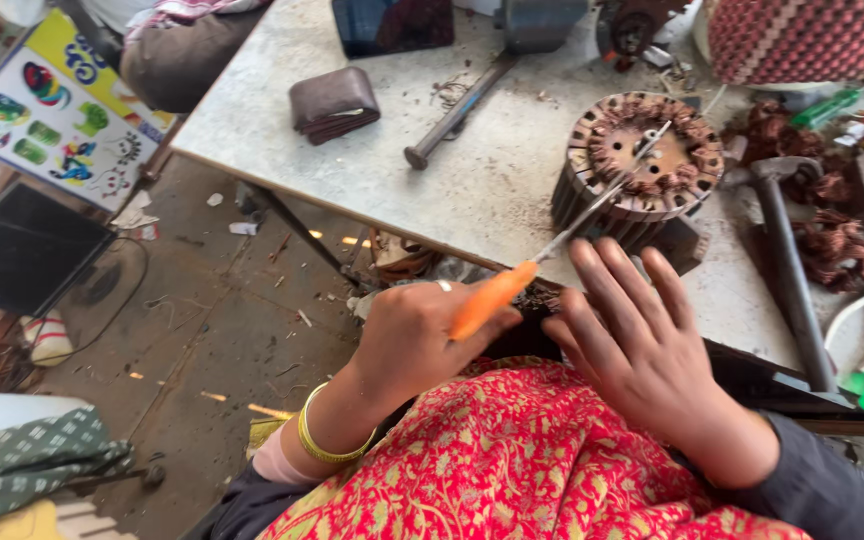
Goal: The person uses orange-handled scissors and a hammer to cut and tap copper windings on a motor stator. They repeatedly adjust the stator, cut protruding wires, and tap the windings into place while a smartphone video plays on the workbench.
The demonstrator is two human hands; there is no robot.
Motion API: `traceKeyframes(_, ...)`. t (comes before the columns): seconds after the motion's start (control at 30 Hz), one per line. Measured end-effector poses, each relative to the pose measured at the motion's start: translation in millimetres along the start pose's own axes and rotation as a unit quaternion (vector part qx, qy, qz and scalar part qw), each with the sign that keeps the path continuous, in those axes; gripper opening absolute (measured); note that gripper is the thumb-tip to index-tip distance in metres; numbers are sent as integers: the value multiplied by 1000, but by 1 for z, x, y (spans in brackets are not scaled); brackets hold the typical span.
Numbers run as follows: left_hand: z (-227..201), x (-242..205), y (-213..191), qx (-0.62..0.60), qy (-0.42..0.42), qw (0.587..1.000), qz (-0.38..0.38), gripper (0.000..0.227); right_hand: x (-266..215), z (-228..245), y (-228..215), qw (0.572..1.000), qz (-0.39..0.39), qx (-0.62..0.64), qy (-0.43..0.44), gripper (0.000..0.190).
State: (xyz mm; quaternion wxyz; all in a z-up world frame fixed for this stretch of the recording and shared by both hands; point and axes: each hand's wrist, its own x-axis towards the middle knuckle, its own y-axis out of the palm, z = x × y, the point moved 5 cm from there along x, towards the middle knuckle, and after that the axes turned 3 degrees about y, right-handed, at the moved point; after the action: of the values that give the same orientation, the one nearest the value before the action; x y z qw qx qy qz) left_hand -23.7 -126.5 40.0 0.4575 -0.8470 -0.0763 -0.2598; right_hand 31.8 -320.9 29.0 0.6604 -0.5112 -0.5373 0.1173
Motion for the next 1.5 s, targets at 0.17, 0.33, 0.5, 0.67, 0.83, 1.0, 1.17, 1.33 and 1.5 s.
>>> traceKeyframes(0.17, 3, 1, -17, -130, 21, 986, 107, 43, 41, -5, 15, 999, -16, -28, -16, 52)
traceKeyframes(0.33, 83, 23, -41, -51, -68, 995, 52, 36, 48, -10, 19, 995, -81, 48, -35, 37)
traceKeyframes(0.5, 214, 104, -49, 245, 31, 955, -166, 59, 48, -14, 24, 992, -85, 78, -41, 38)
traceKeyframes(0.67, 322, 155, -5, 329, -43, 939, -96, 80, 50, -14, 24, 993, -80, 89, -21, 38)
traceKeyframes(0.83, 366, 187, 21, 390, -90, 914, -65, 84, 52, -14, 24, 993, -68, 98, -7, 40)
traceKeyframes(1.0, 383, 202, 35, 429, -105, 896, -48, 79, 53, -14, 26, 992, -60, 110, 7, 40)
traceKeyframes(1.17, 386, 210, 37, 433, -100, 895, -47, 74, 53, -16, 27, 991, -62, 120, 9, 41)
traceKeyframes(1.33, 378, 207, 40, 468, -64, 879, -67, 74, 54, -17, 27, 989, -67, 130, 7, 40)
traceKeyframes(1.5, 373, 206, 40, 477, -59, 873, -80, 72, 53, -18, 28, 990, -64, 130, 5, 40)
